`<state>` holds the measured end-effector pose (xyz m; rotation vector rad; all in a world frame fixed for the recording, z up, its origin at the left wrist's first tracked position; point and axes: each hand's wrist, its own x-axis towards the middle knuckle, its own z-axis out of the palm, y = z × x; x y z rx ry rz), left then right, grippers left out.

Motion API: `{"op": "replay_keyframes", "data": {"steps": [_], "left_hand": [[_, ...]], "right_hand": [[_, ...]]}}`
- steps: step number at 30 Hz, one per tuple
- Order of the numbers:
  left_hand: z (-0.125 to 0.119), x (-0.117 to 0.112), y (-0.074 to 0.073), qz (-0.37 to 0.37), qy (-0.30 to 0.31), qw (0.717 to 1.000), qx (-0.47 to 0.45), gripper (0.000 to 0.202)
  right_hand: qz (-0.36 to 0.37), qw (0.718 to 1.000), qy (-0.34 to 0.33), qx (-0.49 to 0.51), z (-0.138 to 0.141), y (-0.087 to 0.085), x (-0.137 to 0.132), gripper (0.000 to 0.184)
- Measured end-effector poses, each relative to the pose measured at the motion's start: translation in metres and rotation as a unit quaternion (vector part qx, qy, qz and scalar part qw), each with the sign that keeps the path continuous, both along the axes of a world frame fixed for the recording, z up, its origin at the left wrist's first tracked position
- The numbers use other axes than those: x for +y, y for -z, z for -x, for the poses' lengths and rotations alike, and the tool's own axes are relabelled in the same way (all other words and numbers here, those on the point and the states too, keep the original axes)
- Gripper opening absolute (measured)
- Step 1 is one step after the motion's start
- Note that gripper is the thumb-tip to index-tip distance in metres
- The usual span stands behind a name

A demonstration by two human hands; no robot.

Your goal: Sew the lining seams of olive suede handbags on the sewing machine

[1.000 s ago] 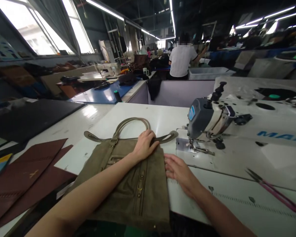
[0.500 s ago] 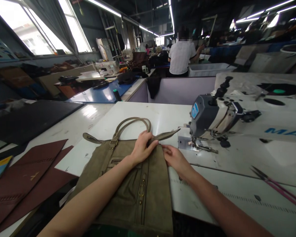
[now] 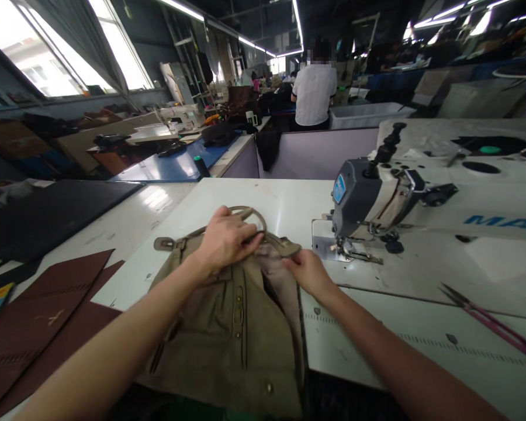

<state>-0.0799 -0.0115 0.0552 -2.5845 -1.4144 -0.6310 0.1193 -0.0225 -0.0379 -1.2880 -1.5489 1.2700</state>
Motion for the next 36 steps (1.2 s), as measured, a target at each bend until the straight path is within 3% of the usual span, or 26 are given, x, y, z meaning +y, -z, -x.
{"op": "replay_keyframes", "data": {"steps": [3, 4, 6, 7, 10, 12, 14, 17, 19, 21, 23, 25, 27, 29, 31, 36], "left_hand": [[0.006, 0.019, 0.006, -0.007, -0.027, 0.995, 0.094, 0.023], [0.005, 0.023, 0.016, -0.001, -0.027, 0.996, 0.090, 0.021], [-0.002, 0.027, 0.041, 0.004, -0.025, 0.996, 0.088, 0.037], [-0.005, 0.027, 0.052, 0.003, -0.017, 0.996, 0.082, 0.045], [-0.009, 0.026, 0.071, 0.034, 0.103, 0.992, 0.062, 0.052], [-0.007, 0.029, 0.069, 0.111, 0.225, 0.966, 0.061, 0.051], [-0.006, 0.036, 0.060, 0.213, 0.294, 0.931, 0.034, 0.051], [-0.010, 0.049, 0.045, 0.371, 0.300, 0.878, -0.040, 0.053], [-0.018, 0.050, 0.039, 0.440, 0.274, 0.854, -0.048, 0.049], [-0.030, 0.042, 0.040, 0.424, 0.219, 0.879, -0.023, 0.040], [-0.043, 0.028, 0.048, 0.340, 0.140, 0.930, -0.010, 0.031], [-0.053, 0.012, 0.060, 0.259, 0.085, 0.962, -0.015, 0.022], [-0.058, 0.003, 0.071, 0.225, 0.064, 0.972, -0.031, 0.014], [-0.058, -0.001, 0.076, 0.213, 0.058, 0.975, -0.039, 0.026], [-0.058, 0.001, 0.078, 0.201, 0.061, 0.977, -0.022, 0.037], [-0.062, 0.002, 0.077, 0.154, 0.052, 0.986, 0.047, 0.034]], "right_hand": [[-0.008, 0.998, 0.024, -0.051, -0.014, 0.002, 0.003, 0.017], [-0.010, 0.998, 0.032, -0.061, -0.018, 0.001, 0.004, 0.015], [-0.015, 0.996, 0.048, -0.074, -0.024, -0.002, 0.001, 0.004], [-0.017, 0.996, 0.051, -0.076, -0.028, -0.004, -0.002, 0.008], [-0.005, 0.997, 0.027, -0.069, -0.040, -0.010, -0.022, 0.038], [0.019, 0.998, -0.008, -0.055, -0.048, -0.010, -0.038, 0.043], [0.037, 0.998, -0.032, -0.045, -0.054, -0.009, -0.051, 0.033], [0.028, 0.998, -0.038, -0.051, -0.058, -0.007, -0.065, 0.011], [-0.016, 0.997, -0.026, -0.073, -0.059, -0.009, -0.073, 0.011], [-0.080, 0.991, -0.025, -0.103, -0.061, -0.013, -0.084, 0.017], [-0.121, 0.984, -0.054, -0.123, -0.065, -0.018, -0.098, 0.026], [-0.117, 0.980, -0.102, -0.122, -0.071, -0.022, -0.111, 0.031], [-0.098, 0.977, -0.144, -0.121, -0.077, -0.024, -0.121, 0.031], [-0.082, 0.975, -0.165, -0.124, -0.083, -0.025, -0.127, 0.033], [-0.068, 0.976, -0.163, -0.128, -0.088, -0.025, -0.129, 0.039], [-0.037, 0.982, -0.136, -0.127, -0.089, -0.024, -0.129, 0.045]]}}
